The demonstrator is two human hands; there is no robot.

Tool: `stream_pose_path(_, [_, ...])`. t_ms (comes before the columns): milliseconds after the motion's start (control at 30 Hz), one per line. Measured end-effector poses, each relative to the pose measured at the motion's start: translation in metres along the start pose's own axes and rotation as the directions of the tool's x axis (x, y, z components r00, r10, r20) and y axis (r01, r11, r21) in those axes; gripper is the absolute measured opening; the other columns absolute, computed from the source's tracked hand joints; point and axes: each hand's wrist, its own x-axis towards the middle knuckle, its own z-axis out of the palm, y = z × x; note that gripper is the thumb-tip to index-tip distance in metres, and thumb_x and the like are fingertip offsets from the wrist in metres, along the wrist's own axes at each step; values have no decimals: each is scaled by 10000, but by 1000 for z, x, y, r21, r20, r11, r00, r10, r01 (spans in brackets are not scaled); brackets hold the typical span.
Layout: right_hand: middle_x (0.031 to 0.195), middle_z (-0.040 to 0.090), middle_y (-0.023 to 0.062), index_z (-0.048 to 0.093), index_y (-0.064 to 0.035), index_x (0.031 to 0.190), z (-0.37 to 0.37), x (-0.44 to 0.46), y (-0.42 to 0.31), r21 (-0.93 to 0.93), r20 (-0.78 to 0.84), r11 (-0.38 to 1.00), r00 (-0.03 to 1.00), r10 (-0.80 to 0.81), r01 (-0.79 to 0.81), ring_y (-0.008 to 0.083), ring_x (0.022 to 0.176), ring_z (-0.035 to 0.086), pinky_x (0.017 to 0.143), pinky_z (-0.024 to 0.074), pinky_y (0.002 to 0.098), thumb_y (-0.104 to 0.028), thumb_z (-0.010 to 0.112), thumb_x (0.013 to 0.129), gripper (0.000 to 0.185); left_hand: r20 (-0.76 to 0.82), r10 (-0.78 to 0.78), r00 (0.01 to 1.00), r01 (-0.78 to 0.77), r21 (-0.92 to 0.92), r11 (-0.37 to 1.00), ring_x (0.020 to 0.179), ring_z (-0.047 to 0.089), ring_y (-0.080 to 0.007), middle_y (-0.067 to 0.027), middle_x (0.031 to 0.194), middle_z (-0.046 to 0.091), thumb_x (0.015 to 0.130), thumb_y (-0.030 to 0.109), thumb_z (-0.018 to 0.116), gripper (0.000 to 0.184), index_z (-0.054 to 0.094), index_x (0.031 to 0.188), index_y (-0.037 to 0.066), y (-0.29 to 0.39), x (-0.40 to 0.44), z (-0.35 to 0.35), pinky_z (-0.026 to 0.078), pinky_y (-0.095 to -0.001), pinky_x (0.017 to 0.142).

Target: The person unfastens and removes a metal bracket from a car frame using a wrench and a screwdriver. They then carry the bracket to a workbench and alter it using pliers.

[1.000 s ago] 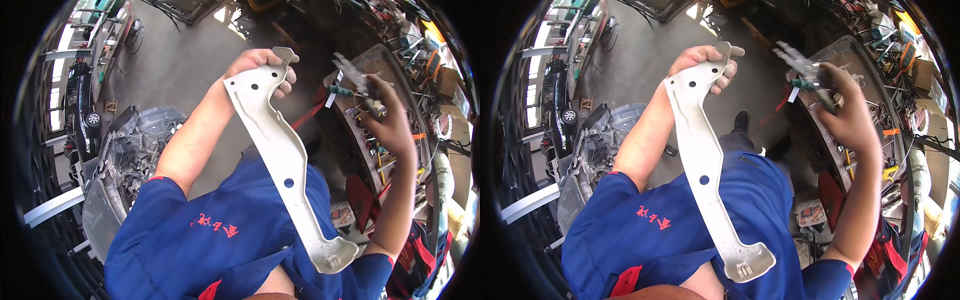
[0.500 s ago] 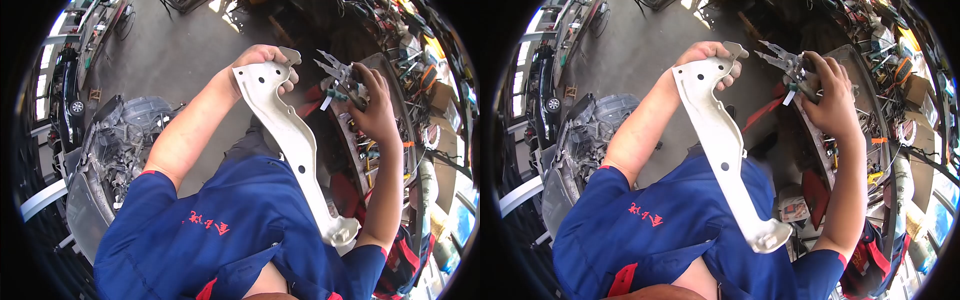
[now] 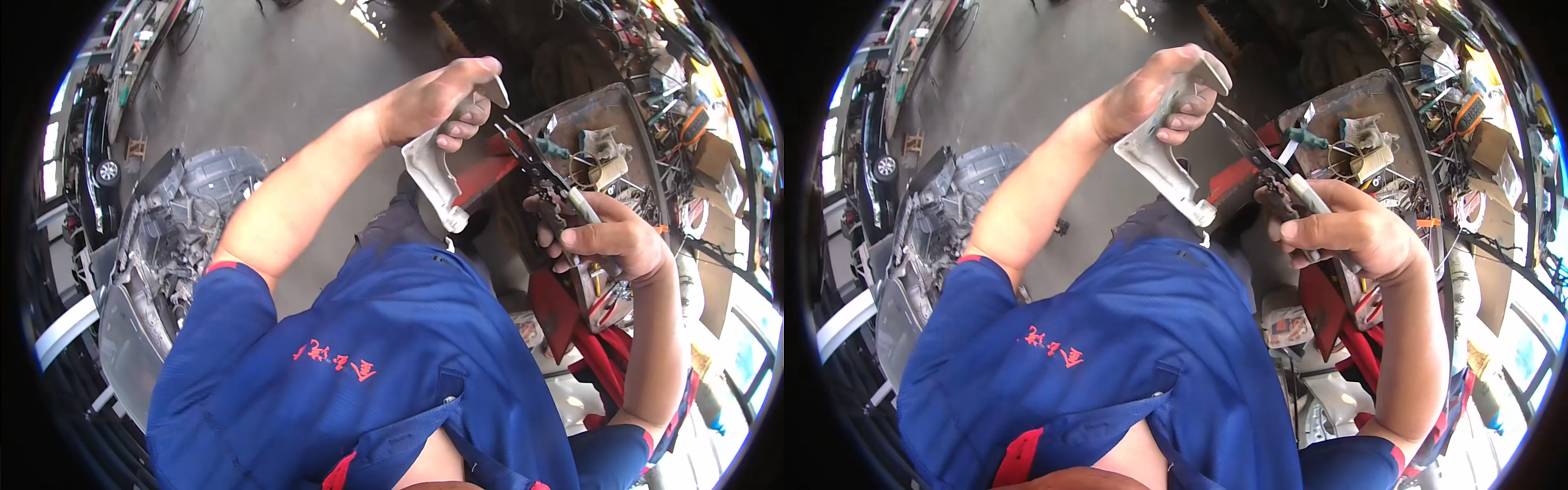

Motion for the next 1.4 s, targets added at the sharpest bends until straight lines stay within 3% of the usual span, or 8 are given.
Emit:
stream_pose_path(33, [1078,700,96,556,78,1474,2,5,1,-23,-11,999,999,31,-31,198,951,686,819,593,355,-243,771,823,757,8,-97,995,97,12,995,610,410,-78,27,767,418,1055,610,505,546,638,1138,87,5,-4,1,345,-222,456])
stream_pose_path(133, [1076,710,92,656,32,1303,4,18,-3,45,22,999,999,-25,24,186,964,679,822,585,351,-210,760,891,489,-36,-279,960,281,52,958,617,446,-74,-26,839,519,1041,659,504,592,619,1118,84,22,-13,3,381,-220,449])
stream_pose_path(233, [1085,710,96,614,46,1390,9,27,-11,27,41,998,997,-63,62,200,962,683,830,587,344,-204,750,885,579,0,-145,989,144,155,977,554,447,-78,-60,894,565,1033,691,515,626,613,1175,89,31,-18,-8,390,-219,430])
stream_pose_path(333, [1099,705,120,541,81,1476,6,42,-12,85,73,993,993,-90,83,224,957,694,865,607,370,-203,751,869,702,108,-136,985,111,210,971,551,454,-70,-32,838,591,1105,521,460,440,539,1465,280,46,-15,-17,389,-203,421])
stream_pose_path(467, [1119,698,154,469,127,1508,7,56,-14,226,97,972,992,-79,56,244,956,714,894,625,424,-197,756,859,780,132,-341,931,291,298,909,455,439,-80,-8,686,530,1005,761,407,683,645,1100,129,68,-3,-15,390,-253,364])
stream_pose_path(733, [1044,666,157,458,137,1505,13,67,-4,343,160,938,980,-116,55,233,891,693,791,634,400,-244,778,842,830,165,-276,947,172,465,868,485,465,-75,-10,753,562,1109,581,311,441,558,1357,312,93,-20,-17,415,-235,421])
stream_pose_path(967, [1015,661,145,479,138,1487,13,72,-3,334,163,940,978,-132,71,212,860,669,745,620,363,-303,798,810,869,99,-347,933,245,533,810,467,452,-96,-13,727,564,1064,633,335,518,618,1033,200,82,9,-17,397,-261,425])
stream_pose_path(1400, [1027,649,113,467,140,1491,16,76,1,229,63,962,984,-167,148,181,895,645,756,592,322,-275,761,832,832,117,-286,951,174,561,809,467,462,-121,-20,733,572,1046,659,356,556,619,1010,170,79,10,-20,418,-292,430])
